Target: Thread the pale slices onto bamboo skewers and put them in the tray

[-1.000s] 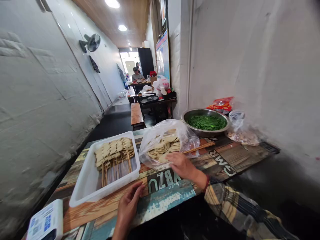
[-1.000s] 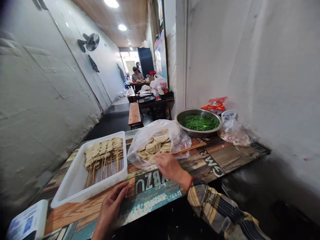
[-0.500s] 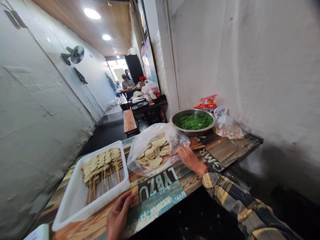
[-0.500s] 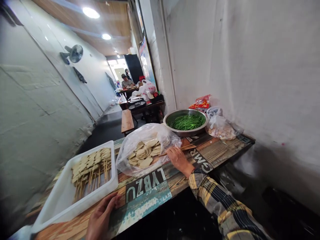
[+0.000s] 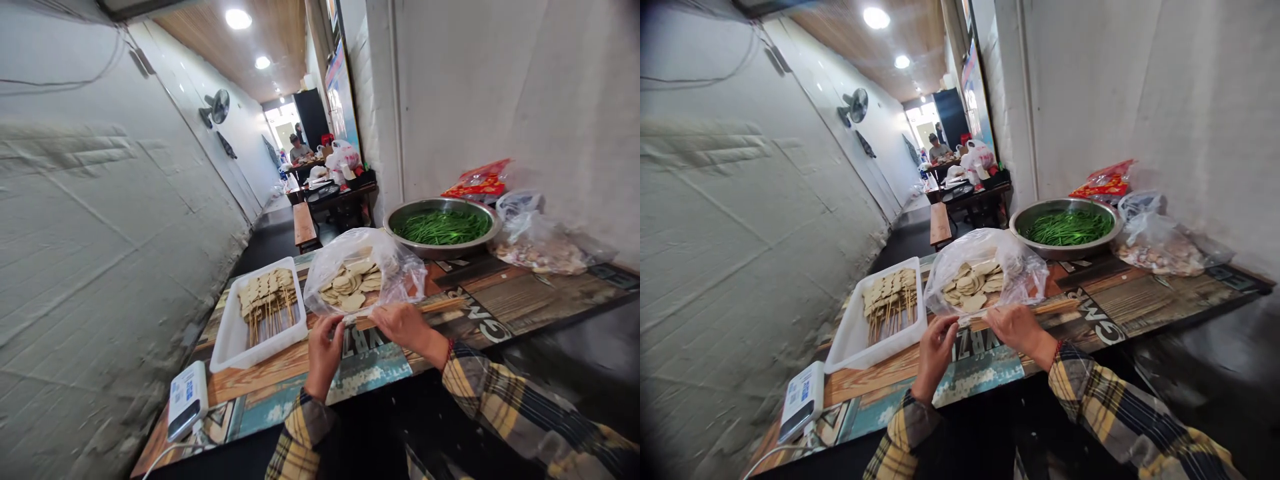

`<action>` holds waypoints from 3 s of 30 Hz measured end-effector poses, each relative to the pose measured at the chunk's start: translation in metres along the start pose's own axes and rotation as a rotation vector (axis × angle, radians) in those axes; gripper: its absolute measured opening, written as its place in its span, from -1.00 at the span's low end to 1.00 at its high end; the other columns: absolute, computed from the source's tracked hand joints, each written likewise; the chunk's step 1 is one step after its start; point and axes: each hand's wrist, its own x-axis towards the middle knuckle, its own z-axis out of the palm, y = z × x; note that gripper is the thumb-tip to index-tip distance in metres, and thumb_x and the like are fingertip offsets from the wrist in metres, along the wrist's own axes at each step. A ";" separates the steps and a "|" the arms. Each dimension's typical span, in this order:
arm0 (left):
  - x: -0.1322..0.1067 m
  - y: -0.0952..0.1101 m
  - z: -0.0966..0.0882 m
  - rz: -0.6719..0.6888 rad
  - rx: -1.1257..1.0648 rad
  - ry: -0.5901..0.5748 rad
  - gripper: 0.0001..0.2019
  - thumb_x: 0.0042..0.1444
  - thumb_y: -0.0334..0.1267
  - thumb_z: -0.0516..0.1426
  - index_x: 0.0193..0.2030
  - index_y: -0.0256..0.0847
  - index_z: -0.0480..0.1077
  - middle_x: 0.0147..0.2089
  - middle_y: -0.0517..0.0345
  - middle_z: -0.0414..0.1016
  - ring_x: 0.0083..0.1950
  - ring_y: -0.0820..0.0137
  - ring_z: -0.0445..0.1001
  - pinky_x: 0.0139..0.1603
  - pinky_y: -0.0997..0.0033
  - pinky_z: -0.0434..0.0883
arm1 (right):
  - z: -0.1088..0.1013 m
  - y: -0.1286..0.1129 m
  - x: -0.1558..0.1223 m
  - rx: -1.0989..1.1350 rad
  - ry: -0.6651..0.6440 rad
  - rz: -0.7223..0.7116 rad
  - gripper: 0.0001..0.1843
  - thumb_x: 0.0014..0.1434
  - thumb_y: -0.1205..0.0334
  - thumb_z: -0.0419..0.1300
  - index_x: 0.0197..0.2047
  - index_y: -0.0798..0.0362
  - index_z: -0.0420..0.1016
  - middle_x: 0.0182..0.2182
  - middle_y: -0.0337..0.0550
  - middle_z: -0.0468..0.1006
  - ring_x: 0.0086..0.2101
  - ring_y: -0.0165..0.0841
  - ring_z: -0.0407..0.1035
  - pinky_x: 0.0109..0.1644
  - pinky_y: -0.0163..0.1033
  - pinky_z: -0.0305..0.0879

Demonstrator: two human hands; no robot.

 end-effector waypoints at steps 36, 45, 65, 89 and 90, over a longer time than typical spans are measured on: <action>-0.026 -0.011 -0.023 0.317 0.523 -0.235 -0.74 0.29 -0.41 -0.10 -0.42 -0.19 0.24 -0.37 0.12 0.31 -0.29 0.32 0.26 -0.20 0.29 0.26 | -0.002 0.018 -0.006 -0.054 -0.085 -0.138 -0.61 0.34 0.03 0.04 -0.41 0.08 0.44 -0.48 -0.16 0.55 -0.46 -0.35 0.38 -0.41 -0.26 -0.03; -0.029 -0.027 -0.040 0.256 0.431 -0.172 -0.75 0.30 -0.35 -0.08 -0.43 -0.19 0.22 -0.38 0.14 0.31 -0.29 0.34 0.26 -0.22 0.33 0.25 | -0.010 0.048 -0.009 -0.096 -0.063 -0.203 -0.57 0.38 0.04 -0.02 -0.42 0.10 0.43 -0.50 -0.14 0.52 -0.46 -0.38 0.35 -0.42 -0.25 -0.09; -0.050 -0.067 -0.093 -0.081 0.246 -0.043 -0.77 0.20 -0.10 0.01 -0.40 -0.16 0.29 -0.42 0.19 0.36 -0.37 0.36 0.34 -0.30 0.39 0.30 | -0.008 0.115 -0.028 -0.278 -0.010 0.137 -0.55 0.39 0.05 -0.04 -0.39 0.09 0.49 -0.47 -0.08 0.57 -0.44 -0.34 0.40 -0.39 -0.26 -0.01; -0.032 -0.039 -0.026 -0.444 -0.446 0.003 -0.65 0.08 0.07 0.15 -0.37 -0.23 0.35 -0.36 0.15 0.45 -0.27 0.36 0.42 -0.16 0.40 0.35 | -0.013 0.168 -0.038 -0.257 0.044 0.303 -0.64 0.23 0.48 0.04 0.00 0.10 0.54 -0.10 0.04 0.55 -0.11 -0.18 0.38 -0.05 -0.13 0.18; -0.031 -0.038 -0.022 -0.446 -0.469 -0.009 -0.65 0.08 0.07 0.15 -0.37 -0.23 0.34 -0.37 0.16 0.45 -0.28 0.37 0.41 -0.17 0.40 0.35 | -0.016 0.163 -0.035 -0.222 0.073 0.315 -0.63 0.24 0.48 0.02 0.03 0.12 0.52 -0.09 0.06 0.55 -0.11 -0.18 0.39 -0.04 -0.13 0.20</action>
